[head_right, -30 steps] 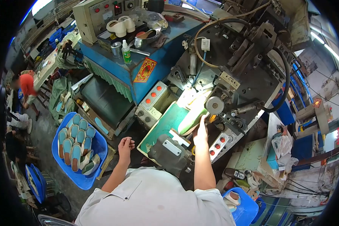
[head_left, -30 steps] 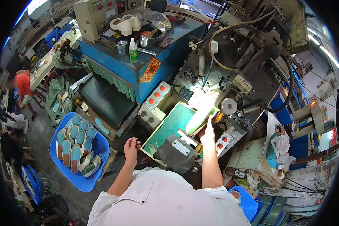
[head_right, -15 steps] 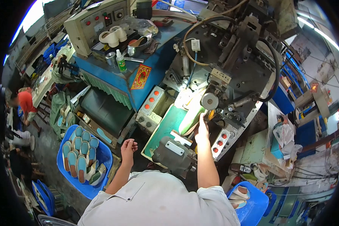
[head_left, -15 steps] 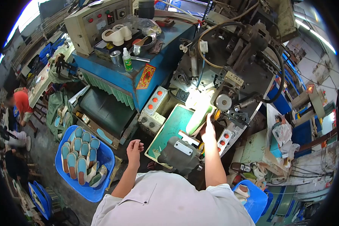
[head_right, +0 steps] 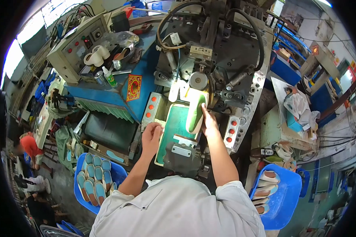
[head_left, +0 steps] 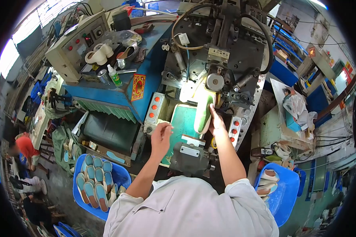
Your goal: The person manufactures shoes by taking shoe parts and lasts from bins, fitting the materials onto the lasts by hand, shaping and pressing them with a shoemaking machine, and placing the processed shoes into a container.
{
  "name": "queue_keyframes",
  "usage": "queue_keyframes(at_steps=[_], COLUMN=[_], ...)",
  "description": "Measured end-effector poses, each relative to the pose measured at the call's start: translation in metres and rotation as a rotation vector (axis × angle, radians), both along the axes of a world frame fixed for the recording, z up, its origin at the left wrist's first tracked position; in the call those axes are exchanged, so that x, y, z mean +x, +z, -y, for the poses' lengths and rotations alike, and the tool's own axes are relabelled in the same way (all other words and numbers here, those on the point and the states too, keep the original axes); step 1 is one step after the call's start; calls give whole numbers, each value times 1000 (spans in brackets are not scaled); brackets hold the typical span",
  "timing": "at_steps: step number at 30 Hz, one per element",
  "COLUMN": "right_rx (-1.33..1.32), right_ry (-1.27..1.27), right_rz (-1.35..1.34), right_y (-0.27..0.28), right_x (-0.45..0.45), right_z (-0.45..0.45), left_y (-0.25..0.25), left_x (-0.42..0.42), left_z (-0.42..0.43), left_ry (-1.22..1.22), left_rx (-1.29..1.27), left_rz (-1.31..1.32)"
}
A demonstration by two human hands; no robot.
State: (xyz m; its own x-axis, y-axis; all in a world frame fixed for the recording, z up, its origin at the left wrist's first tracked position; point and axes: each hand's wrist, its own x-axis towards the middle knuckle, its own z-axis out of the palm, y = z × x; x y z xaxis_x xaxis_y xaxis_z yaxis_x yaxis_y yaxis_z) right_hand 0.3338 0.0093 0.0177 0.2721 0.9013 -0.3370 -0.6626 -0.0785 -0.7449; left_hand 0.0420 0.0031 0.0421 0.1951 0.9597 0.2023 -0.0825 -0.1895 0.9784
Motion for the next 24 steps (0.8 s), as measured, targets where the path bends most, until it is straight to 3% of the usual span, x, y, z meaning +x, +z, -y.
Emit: queue_keyframes(at_steps=[5,8,10,11,14,17,18,20,24], right_rx=[-172,-183,-39,-23,17,100,224,350,318], right_ry=[35,25,-63,-59,-85,-152,-190,-207,-63], right_rz=[119,362,499,603,877,1195,1070,1102,1114], right_y=[35,69,82,82,86,131,139,173,185], right_x=[-29,-58,-81,-84,-88,-78,-76,-81,-82], right_z=[56,89,107,116,142,156,155,149,161], left_y=[57,68,89,82,90,102,106,104,106], left_x=[32,53,57,66,58,48,47,50,57], left_z=[-1,0,9,8,21,40,47,57,74], left_ry=[-131,-154,-272,-245,-259,-299,-334,-307,-294], left_rx=[219,243,92,168,-18,218,293,380,472], left_rz=[-259,-257,-149,-73,115,3,-60,-125,-215])
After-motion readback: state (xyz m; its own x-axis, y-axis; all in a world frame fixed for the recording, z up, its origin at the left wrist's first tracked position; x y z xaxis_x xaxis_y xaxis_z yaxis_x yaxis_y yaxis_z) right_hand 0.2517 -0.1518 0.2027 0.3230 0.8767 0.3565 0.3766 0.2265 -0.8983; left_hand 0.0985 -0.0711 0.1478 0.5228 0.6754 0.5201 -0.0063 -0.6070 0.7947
